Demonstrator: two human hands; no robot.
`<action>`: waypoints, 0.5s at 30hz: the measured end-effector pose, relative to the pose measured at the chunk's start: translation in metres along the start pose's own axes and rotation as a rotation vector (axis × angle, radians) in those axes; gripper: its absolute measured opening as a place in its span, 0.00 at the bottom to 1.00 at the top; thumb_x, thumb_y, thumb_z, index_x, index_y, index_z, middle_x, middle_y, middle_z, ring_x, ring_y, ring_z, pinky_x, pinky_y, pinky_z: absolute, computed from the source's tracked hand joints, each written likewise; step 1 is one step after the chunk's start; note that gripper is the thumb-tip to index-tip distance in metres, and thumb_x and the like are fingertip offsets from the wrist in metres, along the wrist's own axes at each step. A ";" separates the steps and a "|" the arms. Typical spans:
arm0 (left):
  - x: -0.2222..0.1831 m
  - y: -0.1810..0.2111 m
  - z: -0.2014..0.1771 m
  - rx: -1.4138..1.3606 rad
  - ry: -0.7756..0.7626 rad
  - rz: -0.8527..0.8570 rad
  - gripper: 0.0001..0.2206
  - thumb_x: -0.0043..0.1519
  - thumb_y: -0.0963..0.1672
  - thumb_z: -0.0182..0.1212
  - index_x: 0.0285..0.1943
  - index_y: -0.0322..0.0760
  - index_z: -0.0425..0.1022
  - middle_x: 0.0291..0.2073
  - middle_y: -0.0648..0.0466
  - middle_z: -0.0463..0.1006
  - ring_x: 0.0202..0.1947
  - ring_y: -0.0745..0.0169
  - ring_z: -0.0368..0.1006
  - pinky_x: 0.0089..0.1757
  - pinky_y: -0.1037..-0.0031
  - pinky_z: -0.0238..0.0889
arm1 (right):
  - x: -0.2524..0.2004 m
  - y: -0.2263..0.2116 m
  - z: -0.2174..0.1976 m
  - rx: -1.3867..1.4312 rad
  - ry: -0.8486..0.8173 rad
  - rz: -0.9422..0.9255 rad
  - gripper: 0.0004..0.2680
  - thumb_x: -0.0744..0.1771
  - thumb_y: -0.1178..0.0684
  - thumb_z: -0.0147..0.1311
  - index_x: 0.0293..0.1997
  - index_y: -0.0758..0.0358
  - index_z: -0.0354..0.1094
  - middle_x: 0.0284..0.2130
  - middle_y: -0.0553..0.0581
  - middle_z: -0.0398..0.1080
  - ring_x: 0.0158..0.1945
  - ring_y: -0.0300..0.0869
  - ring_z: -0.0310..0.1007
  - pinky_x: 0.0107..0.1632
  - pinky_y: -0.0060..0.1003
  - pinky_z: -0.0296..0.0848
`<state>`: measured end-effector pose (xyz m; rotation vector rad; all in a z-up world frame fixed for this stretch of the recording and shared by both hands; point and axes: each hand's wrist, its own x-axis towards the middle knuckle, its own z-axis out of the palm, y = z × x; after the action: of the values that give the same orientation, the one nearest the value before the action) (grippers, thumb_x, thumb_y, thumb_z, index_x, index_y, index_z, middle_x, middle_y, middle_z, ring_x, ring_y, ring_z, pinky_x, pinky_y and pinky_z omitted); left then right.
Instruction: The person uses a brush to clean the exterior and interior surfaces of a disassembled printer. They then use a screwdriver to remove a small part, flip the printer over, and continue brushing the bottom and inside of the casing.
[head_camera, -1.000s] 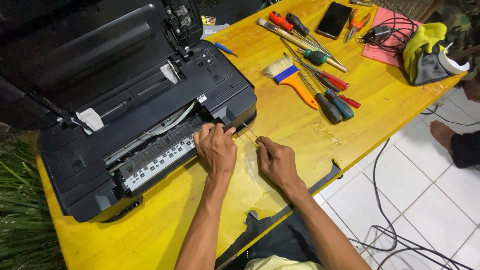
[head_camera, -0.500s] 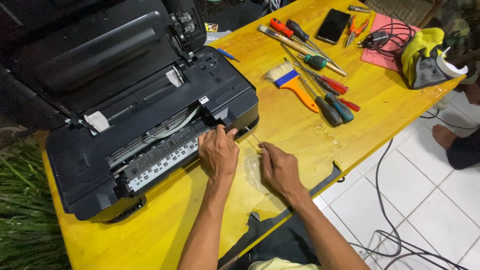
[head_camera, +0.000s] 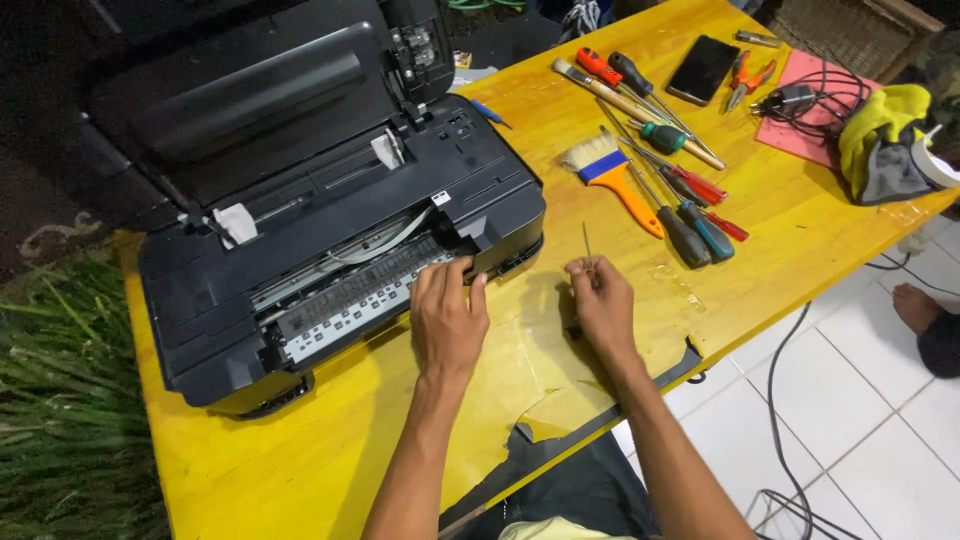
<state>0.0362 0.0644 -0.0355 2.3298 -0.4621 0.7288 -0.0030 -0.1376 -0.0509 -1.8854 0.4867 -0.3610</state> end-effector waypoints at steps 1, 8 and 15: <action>-0.006 0.002 -0.016 0.005 0.005 -0.004 0.10 0.61 0.42 0.67 0.49 0.34 0.78 0.37 0.48 0.83 0.47 0.52 0.78 0.50 0.64 0.68 | 0.015 0.000 0.002 0.001 -0.007 -0.005 0.06 0.69 0.53 0.51 0.41 0.61 0.75 0.21 0.59 0.70 0.29 0.45 0.69 0.37 0.44 0.71; -0.043 -0.045 -0.161 0.184 0.655 -0.079 0.10 0.73 0.43 0.53 0.55 0.27 0.68 0.49 0.38 0.72 0.51 0.40 0.70 0.50 0.57 0.63 | 0.097 -0.018 0.023 0.108 0.022 -0.119 0.10 0.70 0.45 0.53 0.39 0.56 0.77 0.33 0.48 0.73 0.39 0.35 0.68 0.42 0.33 0.64; -0.031 -0.069 -0.178 -0.484 0.599 -0.971 0.41 0.70 0.54 0.61 0.80 0.25 0.43 0.75 0.28 0.42 0.77 0.36 0.43 0.72 0.58 0.32 | 0.138 0.029 0.081 0.212 -0.111 -0.085 0.12 0.74 0.48 0.44 0.51 0.56 0.78 0.41 0.56 0.77 0.50 0.41 0.72 0.58 0.46 0.66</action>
<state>-0.0213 0.2388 0.0265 1.4863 0.6575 0.6580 0.1506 -0.1489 -0.1043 -1.7122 0.2824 -0.3484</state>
